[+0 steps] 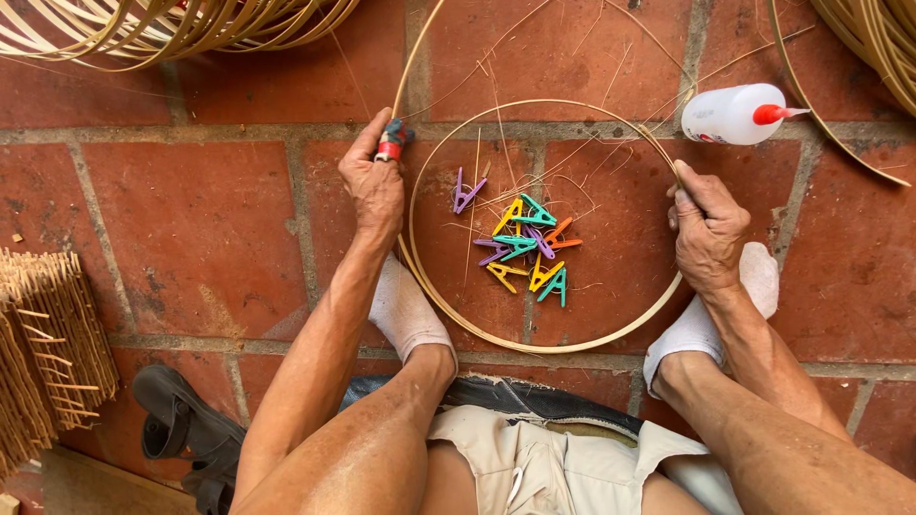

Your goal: The person sits on a tiled floor and assembles bamboo strips into circular frames. They apply glue to the ends of the strips, overlap them to form a circle, and secure the joint with colorful plastic clips. Completed circles are stacked to the side.

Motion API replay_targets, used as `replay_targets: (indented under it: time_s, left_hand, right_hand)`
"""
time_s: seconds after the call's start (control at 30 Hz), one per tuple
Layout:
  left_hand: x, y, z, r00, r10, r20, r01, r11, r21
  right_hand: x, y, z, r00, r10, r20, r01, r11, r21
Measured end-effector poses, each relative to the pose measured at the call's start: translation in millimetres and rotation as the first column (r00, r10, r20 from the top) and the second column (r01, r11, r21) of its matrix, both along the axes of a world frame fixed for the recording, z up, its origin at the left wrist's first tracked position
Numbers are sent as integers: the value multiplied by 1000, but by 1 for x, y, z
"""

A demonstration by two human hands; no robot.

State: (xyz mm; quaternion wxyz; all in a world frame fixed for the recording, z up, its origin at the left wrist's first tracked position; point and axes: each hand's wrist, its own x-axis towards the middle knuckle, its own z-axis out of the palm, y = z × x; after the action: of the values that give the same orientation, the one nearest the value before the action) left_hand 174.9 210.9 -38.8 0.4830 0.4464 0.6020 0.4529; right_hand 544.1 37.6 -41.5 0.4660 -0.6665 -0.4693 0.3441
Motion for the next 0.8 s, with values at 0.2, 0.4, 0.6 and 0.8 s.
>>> replay_targets:
  time_s: [0.2, 0.4, 0.6, 0.8]
  left_hand:
    - [9, -15, -4, 998, -49, 47, 42, 990, 133]
    - [4, -23, -5, 996, 29, 82, -39, 992, 123]
    - [-5, -23, -15, 992, 45, 115, -68, 976, 209]
    - [-1, -31, -24, 990, -130, 55, 120, 981, 151]
  right_hand:
    - [-2, 5, 7, 997, 62, 38, -61, 998, -36]
    - [0, 9, 8, 998, 67, -9, -67, 997, -42]
    - [0, 2, 9, 997, 71, 21, -70, 997, -26]
    - [-6, 9, 15, 991, 111, 76, -111, 994, -7]
